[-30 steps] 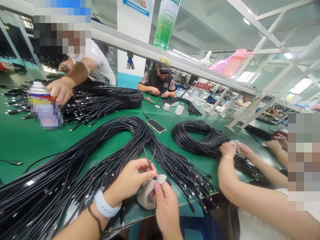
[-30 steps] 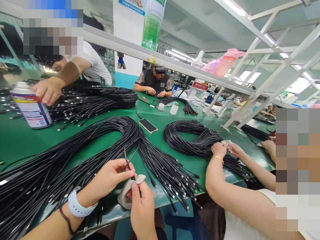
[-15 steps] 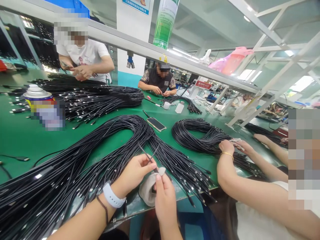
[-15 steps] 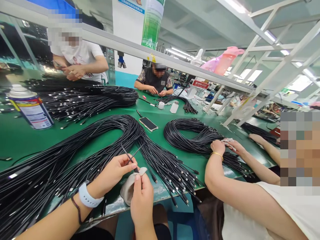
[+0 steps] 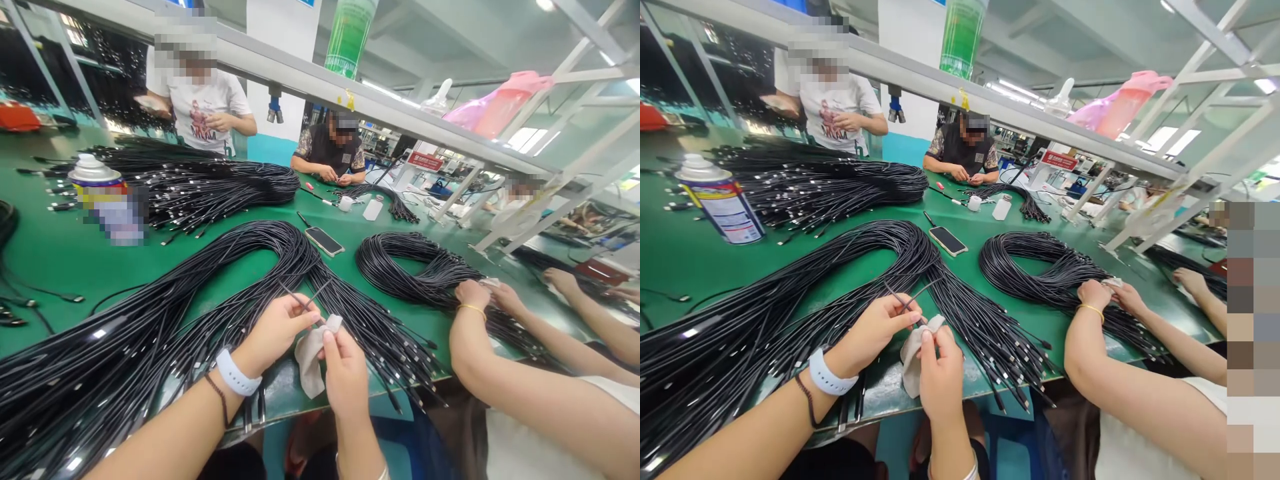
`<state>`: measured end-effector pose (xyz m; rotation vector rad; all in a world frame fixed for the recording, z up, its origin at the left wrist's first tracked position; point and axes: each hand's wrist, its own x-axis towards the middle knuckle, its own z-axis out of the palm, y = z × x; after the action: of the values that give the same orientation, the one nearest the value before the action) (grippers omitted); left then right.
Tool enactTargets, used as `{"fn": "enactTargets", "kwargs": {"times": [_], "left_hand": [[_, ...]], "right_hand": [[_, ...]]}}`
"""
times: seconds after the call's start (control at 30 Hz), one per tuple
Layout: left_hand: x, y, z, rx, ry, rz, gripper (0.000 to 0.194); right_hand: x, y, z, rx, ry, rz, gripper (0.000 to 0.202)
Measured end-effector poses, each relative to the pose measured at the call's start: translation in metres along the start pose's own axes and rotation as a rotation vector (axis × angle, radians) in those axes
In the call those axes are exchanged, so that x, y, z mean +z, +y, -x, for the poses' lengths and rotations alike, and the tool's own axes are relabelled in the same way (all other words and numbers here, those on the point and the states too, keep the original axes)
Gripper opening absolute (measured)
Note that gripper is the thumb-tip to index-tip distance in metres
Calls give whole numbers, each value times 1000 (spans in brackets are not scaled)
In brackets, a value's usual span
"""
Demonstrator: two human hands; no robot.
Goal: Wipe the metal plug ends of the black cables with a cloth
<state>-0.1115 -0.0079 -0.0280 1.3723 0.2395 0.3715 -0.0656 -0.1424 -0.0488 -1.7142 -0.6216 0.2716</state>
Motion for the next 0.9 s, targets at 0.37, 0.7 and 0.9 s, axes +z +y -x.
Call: {"fn": "enactTargets", "kwargs": {"times": [0.37,0.7,0.9], "left_hand": [[-11,7,-3,-23,30,-11,16],[-6,4,-2,2,89,26,19],[-4,2,-1,35,158,78,18]], "right_hand": [[5,-1,-13,94,-113,-161,36],[16,-4,-29,37,112,-197,34],[26,14,-16,112,152,-683,28]]}}
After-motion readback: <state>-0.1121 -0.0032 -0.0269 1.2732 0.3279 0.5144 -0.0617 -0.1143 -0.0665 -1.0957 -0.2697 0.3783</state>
